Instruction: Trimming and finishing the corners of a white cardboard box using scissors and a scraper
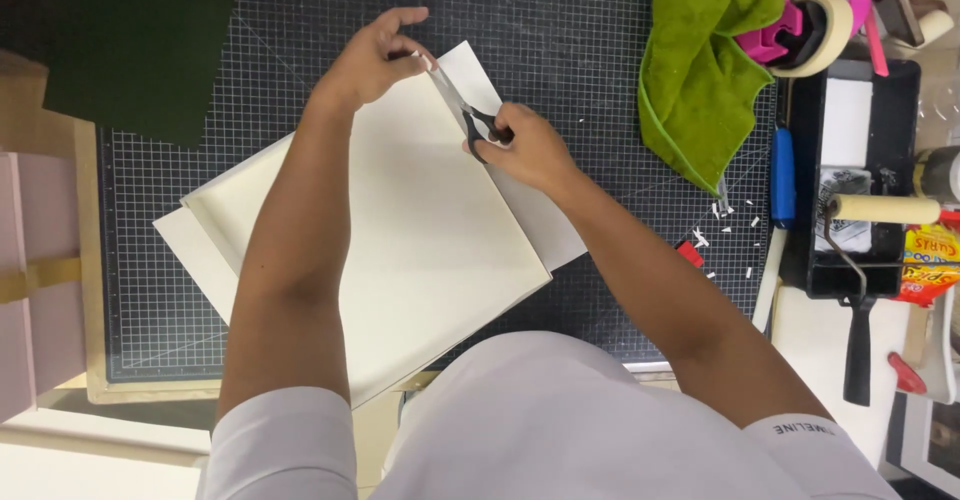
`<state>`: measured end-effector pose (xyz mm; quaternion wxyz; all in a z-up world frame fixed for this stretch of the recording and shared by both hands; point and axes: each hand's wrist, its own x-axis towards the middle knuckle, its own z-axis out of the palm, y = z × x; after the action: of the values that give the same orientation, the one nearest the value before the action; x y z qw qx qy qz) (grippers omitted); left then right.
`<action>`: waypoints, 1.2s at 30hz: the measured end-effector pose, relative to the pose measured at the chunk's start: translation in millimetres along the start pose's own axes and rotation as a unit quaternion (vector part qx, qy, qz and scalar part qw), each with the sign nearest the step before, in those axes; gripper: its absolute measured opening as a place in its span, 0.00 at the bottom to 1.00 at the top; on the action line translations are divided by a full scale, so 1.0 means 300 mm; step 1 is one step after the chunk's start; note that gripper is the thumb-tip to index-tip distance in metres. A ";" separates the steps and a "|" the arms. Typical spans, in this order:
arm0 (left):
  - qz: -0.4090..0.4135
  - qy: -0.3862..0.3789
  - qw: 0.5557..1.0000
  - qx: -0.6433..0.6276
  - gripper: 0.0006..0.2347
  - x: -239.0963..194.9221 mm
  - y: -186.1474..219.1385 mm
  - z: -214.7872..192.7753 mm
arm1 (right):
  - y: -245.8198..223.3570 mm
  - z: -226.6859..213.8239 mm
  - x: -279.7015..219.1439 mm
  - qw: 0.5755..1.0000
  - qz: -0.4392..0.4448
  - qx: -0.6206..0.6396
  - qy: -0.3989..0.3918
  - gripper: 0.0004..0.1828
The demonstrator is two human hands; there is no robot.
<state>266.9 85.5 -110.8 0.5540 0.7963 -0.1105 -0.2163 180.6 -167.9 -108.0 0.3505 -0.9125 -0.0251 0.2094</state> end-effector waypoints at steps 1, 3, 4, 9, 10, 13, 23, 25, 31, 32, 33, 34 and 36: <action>-0.001 0.001 1.000 -0.002 0.25 0.007 -0.010 -0.001 | -0.009 0.002 0.010 1.000 0.000 -0.001 -0.002 0.25; -0.008 0.002 1.000 -0.018 0.25 0.019 -0.030 -0.001 | -0.024 0.005 0.028 1.000 0.002 -0.007 -0.007 0.26; -0.010 0.003 1.000 -0.020 0.25 0.020 -0.033 -0.004 | -0.025 0.007 0.041 1.000 0.002 -0.009 -0.009 0.26; -0.002 -0.002 0.998 -0.055 0.27 0.036 -0.072 -0.001 | -0.025 0.009 0.068 1.000 0.014 0.017 -0.016 0.25; -0.002 -0.003 0.998 -0.056 0.27 0.042 -0.077 -0.002 | -0.022 0.011 0.072 1.000 0.015 0.016 -0.016 0.25; -0.018 -0.009 0.999 -0.049 0.29 0.040 -0.076 -0.005 | -0.027 0.014 0.074 1.000 0.005 0.027 -0.006 0.25; -0.037 -0.006 0.998 -0.042 0.32 0.008 -0.015 -0.006 | 0.007 0.005 0.085 0.996 0.035 0.075 -0.024 0.17; -0.037 -0.004 0.998 -0.044 0.33 -0.005 0.008 -0.008 | 0.060 0.020 0.087 0.996 0.024 0.084 -0.007 0.16; 0.083 -0.014 0.995 -0.055 0.35 0.038 -0.070 0.000 | 0.151 -0.009 0.038 0.921 -0.169 0.237 0.259 0.12; 0.055 0.028 0.998 -0.016 0.28 0.031 -0.041 0.002 | 0.163 -0.022 0.034 0.921 -0.195 0.213 0.260 0.10; 0.027 0.068 0.997 0.022 0.23 0.027 -0.011 0.005 | 0.174 -0.037 0.029 0.921 -0.220 0.188 0.261 0.08; 0.030 0.065 0.997 0.023 0.23 0.048 -0.004 0.015 | 0.178 -0.056 0.011 0.920 -0.219 0.187 0.266 0.08; 0.024 0.065 0.990 0.125 0.21 0.080 0.002 0.044 | 0.193 -0.081 -0.033 0.935 -0.215 0.164 0.230 0.08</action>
<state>282.0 64.4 -119.5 0.4610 0.8688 -0.1196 -0.1356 175.3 -228.6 -125.8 0.5281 -0.8383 -0.1047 -0.0858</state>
